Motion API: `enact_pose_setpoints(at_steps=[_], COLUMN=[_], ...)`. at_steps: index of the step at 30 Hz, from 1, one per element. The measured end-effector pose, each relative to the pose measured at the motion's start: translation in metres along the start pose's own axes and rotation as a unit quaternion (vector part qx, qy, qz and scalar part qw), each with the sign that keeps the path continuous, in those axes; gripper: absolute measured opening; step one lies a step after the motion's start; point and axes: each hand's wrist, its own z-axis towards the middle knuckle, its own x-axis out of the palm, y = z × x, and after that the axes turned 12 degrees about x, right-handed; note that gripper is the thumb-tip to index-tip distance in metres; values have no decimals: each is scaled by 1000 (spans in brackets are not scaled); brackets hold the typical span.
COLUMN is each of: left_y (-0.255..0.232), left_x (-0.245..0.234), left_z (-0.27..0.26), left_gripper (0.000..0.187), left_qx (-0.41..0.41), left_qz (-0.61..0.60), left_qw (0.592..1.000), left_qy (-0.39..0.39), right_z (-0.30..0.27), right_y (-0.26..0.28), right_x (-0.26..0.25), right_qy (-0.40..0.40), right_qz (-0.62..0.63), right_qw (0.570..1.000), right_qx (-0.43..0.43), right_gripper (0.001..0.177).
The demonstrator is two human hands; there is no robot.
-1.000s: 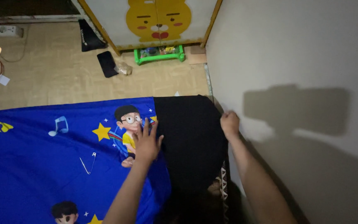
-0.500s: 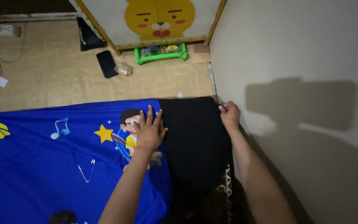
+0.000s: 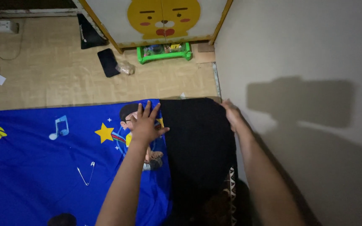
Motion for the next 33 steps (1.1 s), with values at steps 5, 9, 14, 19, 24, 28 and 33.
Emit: enact_pose_setpoints(at_steps=[5,9,14,19,24,28,33], left_y=[-1,-7,-7,-11,-15,-13,-6], left_x=[4,-2,6,10,4,-6,-4], left_z=[-4,-6,-20,-42,-39,-30,-26], left_gripper=[116,114,112,117,131,143,144], left_qx=[9,15,7,44,29,12,3], left_qz=[3,-1,12,25,63,67,58], left_qw=[1000,1000,1000,998,997,998,998], left_qy=[-12,-11,22,-33,-21,10,23], right_z=[74,110,105,127,-34,-48,-40], right_y=[-49,-80,-84,-103,-2,-7,-22], right_x=[-21,-24,-23,-40,2,16,32], right_qy=[-82,-176,-215,-180,-152,-156,-179], right_qz=[-24,-90,-116,-117,-37,-156,-218], right_qw=[996,975,966,974,987,931,876], right_qx=[-33,-98,-83,-69,-23,-292,-391], right_gripper=[37,28,29,32,46,44,35])
